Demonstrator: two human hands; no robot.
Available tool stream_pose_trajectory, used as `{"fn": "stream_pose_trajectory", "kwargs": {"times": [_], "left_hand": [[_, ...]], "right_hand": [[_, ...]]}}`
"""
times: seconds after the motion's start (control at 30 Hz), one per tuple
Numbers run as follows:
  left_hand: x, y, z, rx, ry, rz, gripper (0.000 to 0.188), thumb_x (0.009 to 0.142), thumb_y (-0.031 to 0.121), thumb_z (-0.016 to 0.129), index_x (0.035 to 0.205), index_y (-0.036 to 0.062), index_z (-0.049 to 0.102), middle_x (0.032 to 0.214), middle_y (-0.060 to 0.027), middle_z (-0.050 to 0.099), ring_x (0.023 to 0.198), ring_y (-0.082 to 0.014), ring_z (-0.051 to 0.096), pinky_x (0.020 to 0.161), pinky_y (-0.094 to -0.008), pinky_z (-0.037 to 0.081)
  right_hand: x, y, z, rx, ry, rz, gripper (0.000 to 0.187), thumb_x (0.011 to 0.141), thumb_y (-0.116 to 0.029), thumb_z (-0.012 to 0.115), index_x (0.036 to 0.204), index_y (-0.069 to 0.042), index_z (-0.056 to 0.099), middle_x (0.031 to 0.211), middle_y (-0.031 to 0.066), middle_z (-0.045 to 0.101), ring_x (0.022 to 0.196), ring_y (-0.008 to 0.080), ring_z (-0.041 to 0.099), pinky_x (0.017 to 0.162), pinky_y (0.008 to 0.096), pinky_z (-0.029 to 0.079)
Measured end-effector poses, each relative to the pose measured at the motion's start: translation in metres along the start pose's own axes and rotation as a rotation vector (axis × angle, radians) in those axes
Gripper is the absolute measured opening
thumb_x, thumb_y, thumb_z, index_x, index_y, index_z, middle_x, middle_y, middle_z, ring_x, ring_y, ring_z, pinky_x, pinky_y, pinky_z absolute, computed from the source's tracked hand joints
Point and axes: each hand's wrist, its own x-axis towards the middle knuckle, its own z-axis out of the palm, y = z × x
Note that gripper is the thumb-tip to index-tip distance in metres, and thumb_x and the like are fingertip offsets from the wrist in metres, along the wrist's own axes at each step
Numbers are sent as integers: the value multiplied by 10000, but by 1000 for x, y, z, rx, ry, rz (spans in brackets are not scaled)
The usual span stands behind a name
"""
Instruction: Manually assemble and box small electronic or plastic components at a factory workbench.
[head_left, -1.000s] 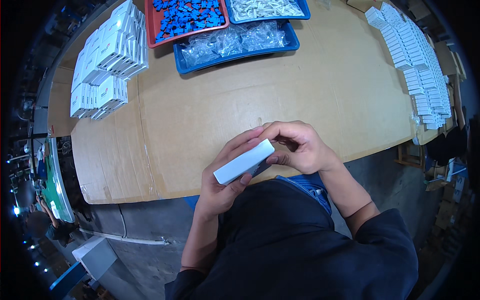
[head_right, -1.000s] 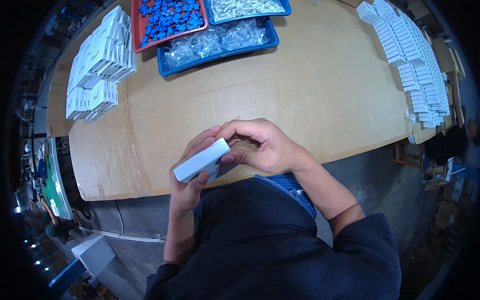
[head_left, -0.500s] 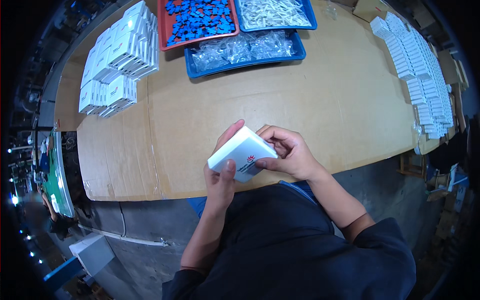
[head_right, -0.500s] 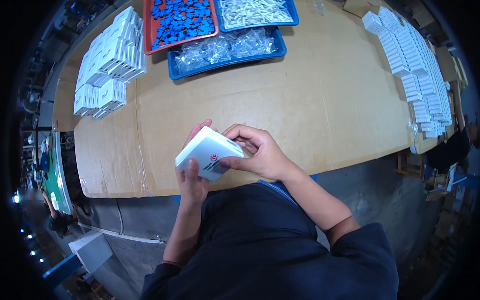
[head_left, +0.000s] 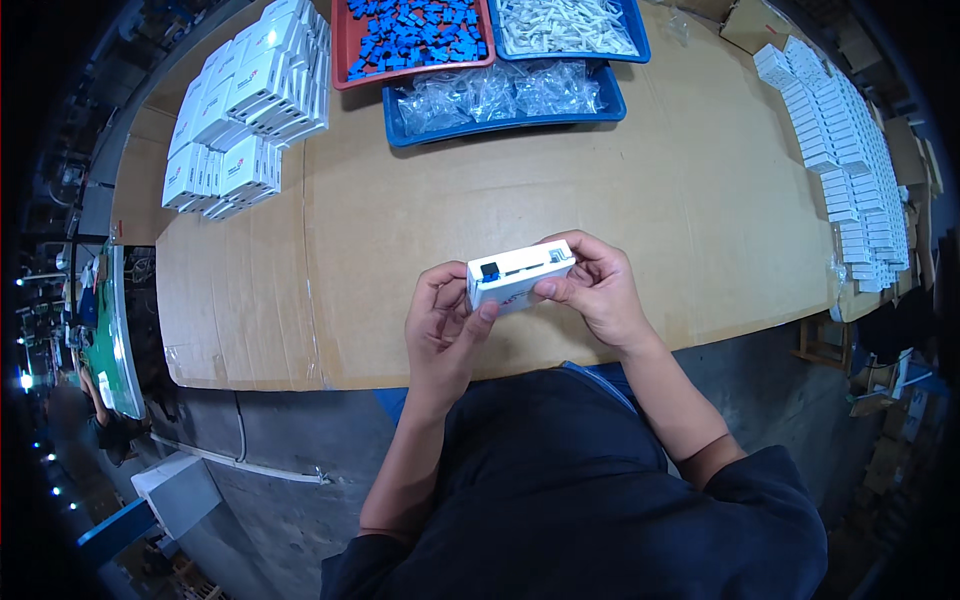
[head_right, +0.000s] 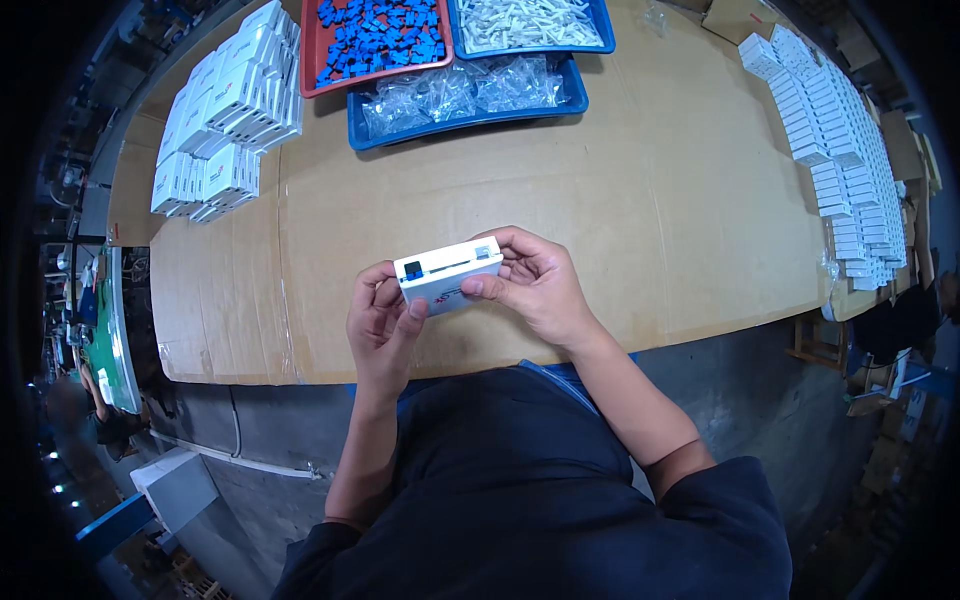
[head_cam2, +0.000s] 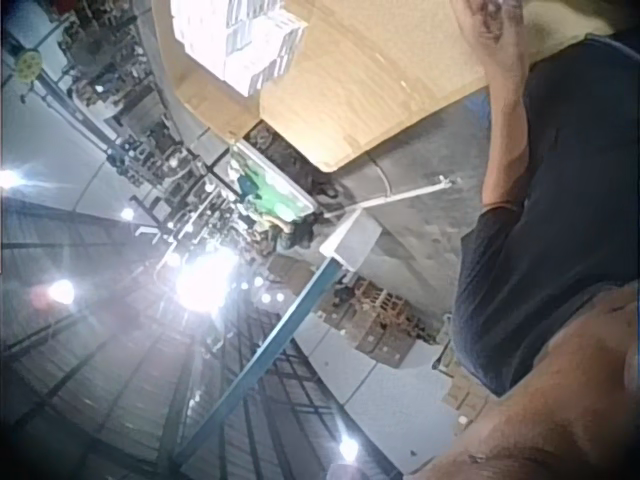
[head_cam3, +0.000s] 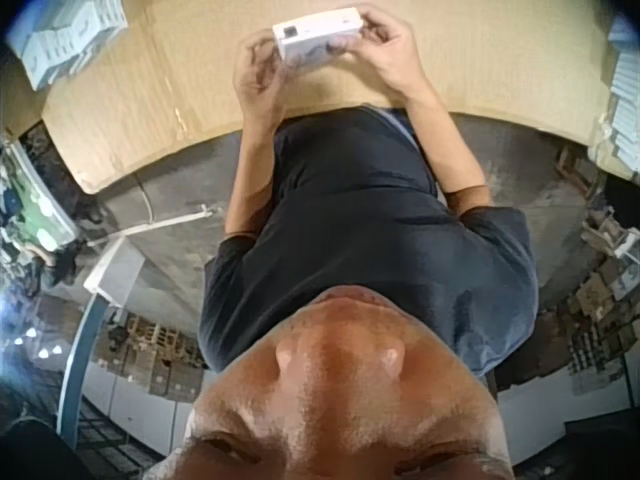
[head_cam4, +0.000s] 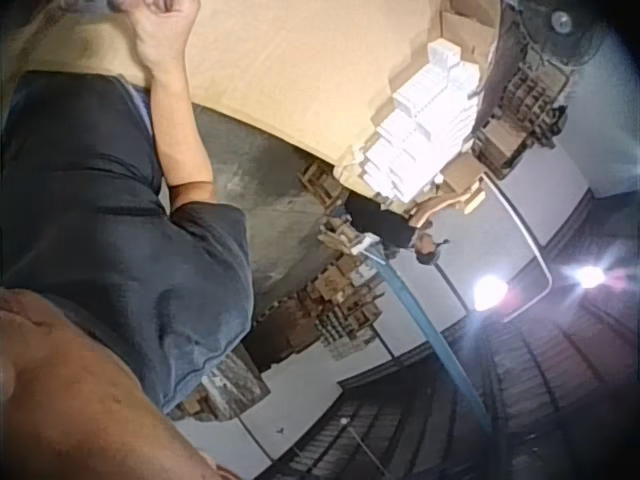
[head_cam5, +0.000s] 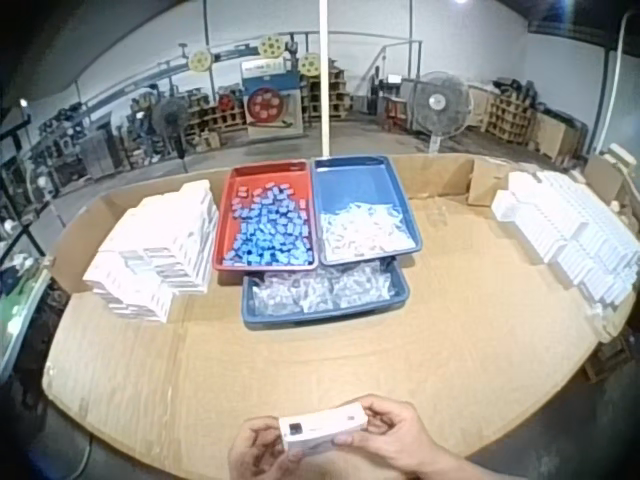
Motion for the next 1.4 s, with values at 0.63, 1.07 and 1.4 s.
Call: {"fn": "stream_pose_trajectory", "kwargs": {"times": [0.63,1.07,1.4], "left_hand": [[-1,13,6,355,-88,228,375,897,134,826,1230,6,707,1173,-151,749,1094,-239,711,953,-335,550],[0,12,3,370,-100,269,367,902,136,821,1230,23,701,1168,-152,747,1104,-258,721,939,-342,565],[0,13,1,401,-101,230,361,900,136,818,1225,29,702,1182,-141,743,1110,-255,717,939,-349,567]], "right_hand": [[-2,-19,0,-297,-149,-185,395,782,92,847,1155,20,737,1113,128,773,1057,210,739,962,344,606],[-1,-14,1,-325,-169,-233,402,792,144,795,1171,23,735,1124,142,767,1053,231,747,917,361,644],[-2,-16,1,-306,-153,-152,375,817,126,791,1176,31,736,1146,154,763,1062,239,747,917,347,644]]}}
